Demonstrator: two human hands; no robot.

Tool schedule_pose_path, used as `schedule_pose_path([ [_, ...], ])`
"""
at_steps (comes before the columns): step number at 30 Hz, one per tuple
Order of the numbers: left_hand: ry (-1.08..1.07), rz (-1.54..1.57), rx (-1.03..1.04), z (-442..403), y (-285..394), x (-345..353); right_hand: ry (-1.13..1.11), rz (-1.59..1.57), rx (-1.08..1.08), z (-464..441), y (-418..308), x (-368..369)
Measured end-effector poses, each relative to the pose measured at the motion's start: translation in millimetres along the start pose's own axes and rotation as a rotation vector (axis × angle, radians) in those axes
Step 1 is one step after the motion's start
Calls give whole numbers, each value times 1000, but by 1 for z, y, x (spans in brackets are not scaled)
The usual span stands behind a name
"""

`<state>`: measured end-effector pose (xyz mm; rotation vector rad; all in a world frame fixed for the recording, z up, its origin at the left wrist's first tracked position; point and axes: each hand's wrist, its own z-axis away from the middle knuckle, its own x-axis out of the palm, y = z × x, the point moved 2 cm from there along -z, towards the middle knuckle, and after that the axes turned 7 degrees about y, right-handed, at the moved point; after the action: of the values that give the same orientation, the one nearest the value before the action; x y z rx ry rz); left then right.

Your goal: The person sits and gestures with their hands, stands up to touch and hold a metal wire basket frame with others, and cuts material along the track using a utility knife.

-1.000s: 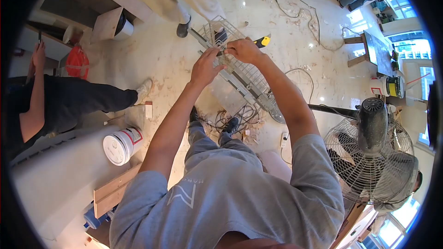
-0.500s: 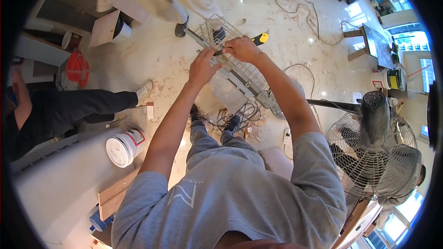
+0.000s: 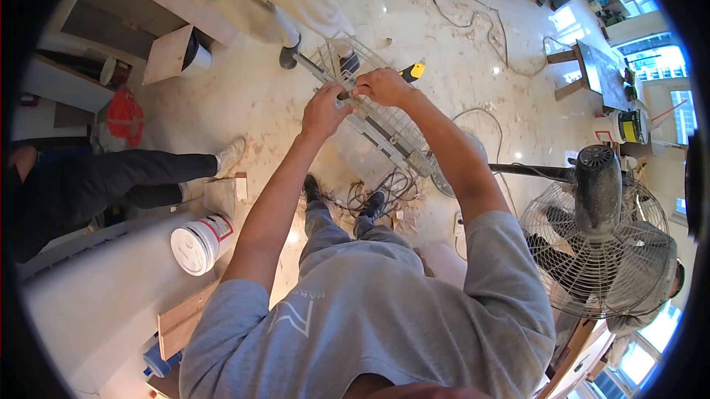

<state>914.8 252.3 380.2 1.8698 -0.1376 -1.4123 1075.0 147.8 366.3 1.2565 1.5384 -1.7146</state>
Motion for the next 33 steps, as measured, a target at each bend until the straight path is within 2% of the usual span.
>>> schedule_pose_path([
  [3,87,4,50,0,1,-1,58,-39,-15,-2,1,1],
  [6,7,1,37,0,6,-6,39,-31,-15,5,-1,5],
  [12,24,-36,64,1,1,-1,1,-4,-44,7,-2,4],
  [15,35,-39,37,-1,3,-3,4,7,-10,1,-2,2],
  [18,-47,-36,-40,-4,9,-9,46,-20,-18,3,-4,2],
  [27,106,-29,195,1,3,-1,-4,-15,-25,11,-5,4],
  [30,-28,-49,-12,-3,11,-8,53,-6,-3,4,-1,3],
  [33,-93,-108,-52,-5,14,-13,47,-11,-16,5,-2,3],
])
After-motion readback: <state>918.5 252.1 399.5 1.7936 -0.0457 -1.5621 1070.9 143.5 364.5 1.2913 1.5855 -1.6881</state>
